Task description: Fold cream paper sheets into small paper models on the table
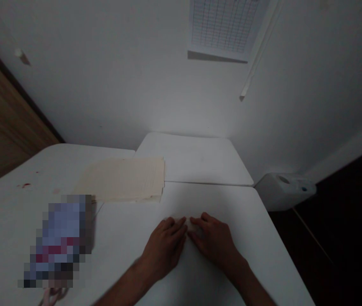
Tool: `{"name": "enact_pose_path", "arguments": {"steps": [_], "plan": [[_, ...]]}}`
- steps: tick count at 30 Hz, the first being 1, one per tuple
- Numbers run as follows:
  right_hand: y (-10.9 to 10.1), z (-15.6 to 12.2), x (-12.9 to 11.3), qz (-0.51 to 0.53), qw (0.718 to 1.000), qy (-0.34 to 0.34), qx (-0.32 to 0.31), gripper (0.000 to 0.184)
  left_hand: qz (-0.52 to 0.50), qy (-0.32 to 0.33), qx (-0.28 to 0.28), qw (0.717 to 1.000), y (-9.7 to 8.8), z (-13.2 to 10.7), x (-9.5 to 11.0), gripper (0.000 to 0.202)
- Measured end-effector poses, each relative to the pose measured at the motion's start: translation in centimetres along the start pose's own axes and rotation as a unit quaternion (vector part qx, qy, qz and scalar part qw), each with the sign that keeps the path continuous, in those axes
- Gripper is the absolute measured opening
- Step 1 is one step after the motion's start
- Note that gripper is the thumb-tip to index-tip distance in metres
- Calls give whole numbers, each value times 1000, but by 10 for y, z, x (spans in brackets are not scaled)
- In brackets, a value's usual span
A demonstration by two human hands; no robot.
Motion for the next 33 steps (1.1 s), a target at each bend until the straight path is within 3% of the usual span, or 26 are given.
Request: {"name": "enact_pose_path", "arguments": {"steps": [10, 21, 33], "plan": [[-5, 3, -6, -8, 999, -21, -34, 36, 21, 6, -8, 1000, -1, 0, 3, 32], [-5, 5, -5, 1, 999, -29, -44, 37, 98, -31, -21, 994, 7, -10, 6, 42], [-6, 5, -4, 13, 998, -13, -53, 42, 146, -71, 24, 986, -1, -15, 6, 42]]}}
Point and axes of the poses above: each hand's wrist, its own z-axis towards the middle knuckle, its own y-axis out of the palm, x = y × z, the point moved 4 cm from there along z, towards the middle knuckle, and after that the axes turned 6 degrees about -y, right-handed, at the moved point
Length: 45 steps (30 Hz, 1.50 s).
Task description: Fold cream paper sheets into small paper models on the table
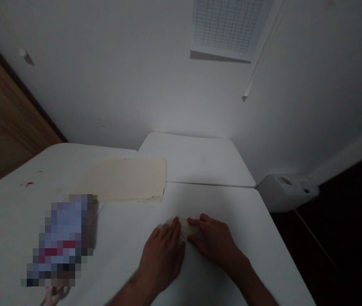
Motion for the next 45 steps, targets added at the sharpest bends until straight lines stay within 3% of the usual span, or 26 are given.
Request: {"name": "enact_pose_path", "arguments": {"steps": [14, 21, 36, 45], "plan": [[2, 0, 0, 7, 1000, 10, 7, 43, 21, -37, 12, 999, -3, -3, -9, 43], [4, -2, -2, -1, 1000, 4, 8, 43, -85, 92, -6, 992, 1, -3, -3, 54], [14, -10, -9, -30, 999, 6, 43, 43, -21, 69, -53, 996, 2, -3, -6, 54], [16, -10, -9, -20, 999, 14, 46, 44, -17, 66, -51, 996, 7, -4, -5, 54]]}}
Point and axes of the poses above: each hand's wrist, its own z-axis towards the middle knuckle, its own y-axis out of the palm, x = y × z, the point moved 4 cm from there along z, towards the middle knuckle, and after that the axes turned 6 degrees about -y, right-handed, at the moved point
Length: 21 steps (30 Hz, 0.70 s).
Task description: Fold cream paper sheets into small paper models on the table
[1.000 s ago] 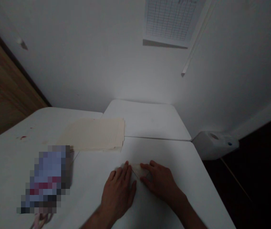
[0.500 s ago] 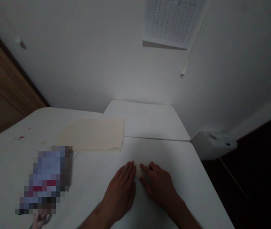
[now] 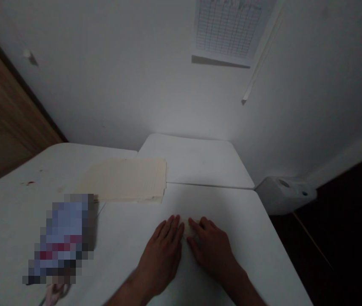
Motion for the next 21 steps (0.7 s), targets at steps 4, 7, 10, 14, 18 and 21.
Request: {"name": "enact_pose_path", "arguments": {"steps": [4, 7, 10, 14, 18, 21], "plan": [[-2, -1, 1, 5, 1000, -4, -6, 47, -29, 26, -7, 999, 2, 0, -1, 55], [-4, -4, -1, 8, 1000, -26, -9, 49, -55, 31, -23, 998, 2, 1, -1, 60], [-6, -6, -2, 3, 999, -44, -14, 49, -61, 43, -47, 996, 1, 1, 0, 65], [-5, -6, -1, -12, 999, -42, -14, 44, -68, 57, -63, 994, 1, 0, 0, 70], [-1, -4, 1, -31, 999, -38, -15, 48, -74, 61, -64, 993, 0, 0, 0, 69], [1, -3, 1, -46, 999, -27, -10, 50, -74, 58, -67, 993, -1, 1, 0, 68]]}}
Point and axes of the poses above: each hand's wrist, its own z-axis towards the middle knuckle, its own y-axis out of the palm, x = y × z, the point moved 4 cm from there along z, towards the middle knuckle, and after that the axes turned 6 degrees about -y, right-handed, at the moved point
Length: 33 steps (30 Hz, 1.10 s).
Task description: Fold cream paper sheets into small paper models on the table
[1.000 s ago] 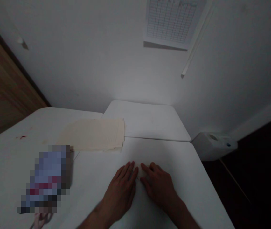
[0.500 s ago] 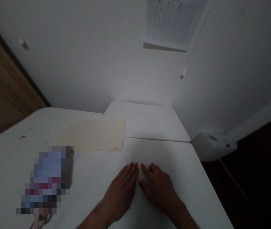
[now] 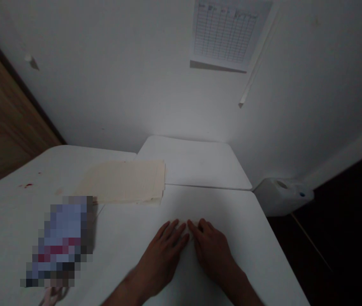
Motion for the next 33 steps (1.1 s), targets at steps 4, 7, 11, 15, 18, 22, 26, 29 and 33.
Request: {"name": "enact_pose_path", "arguments": {"steps": [4, 7, 11, 15, 18, 22, 26, 29, 33], "plan": [[0, -4, 4, -8, 999, 31, 13, 52, 0, -5, -1, 1000, -3, 1, 1, 66], [-1, -10, 12, -13, 998, 55, 19, 51, 1, -9, 0, 1000, -4, 2, 1, 63], [-2, -18, 24, -27, 996, 79, 27, 50, 2, -17, 9, 1000, -4, 1, 2, 62], [-2, -22, 30, -39, 994, 90, 37, 47, 13, -34, 24, 999, -3, -1, 1, 61], [-1, -23, 31, -45, 994, 90, 40, 46, 26, -58, 43, 997, -4, -2, -2, 56], [1, -24, 32, -51, 993, 92, 46, 44, 51, -64, 63, 995, -3, -5, -6, 51], [2, -24, 33, -54, 993, 90, 53, 42, 59, -66, 83, 993, 0, -7, -8, 52], [-1, -22, 32, -48, 993, 86, 62, 38, 54, -64, 93, 992, 1, -6, -7, 49], [-9, -15, 30, -33, 993, 75, 86, 30, 30, -83, 114, 989, -1, 2, -10, 34]]}}
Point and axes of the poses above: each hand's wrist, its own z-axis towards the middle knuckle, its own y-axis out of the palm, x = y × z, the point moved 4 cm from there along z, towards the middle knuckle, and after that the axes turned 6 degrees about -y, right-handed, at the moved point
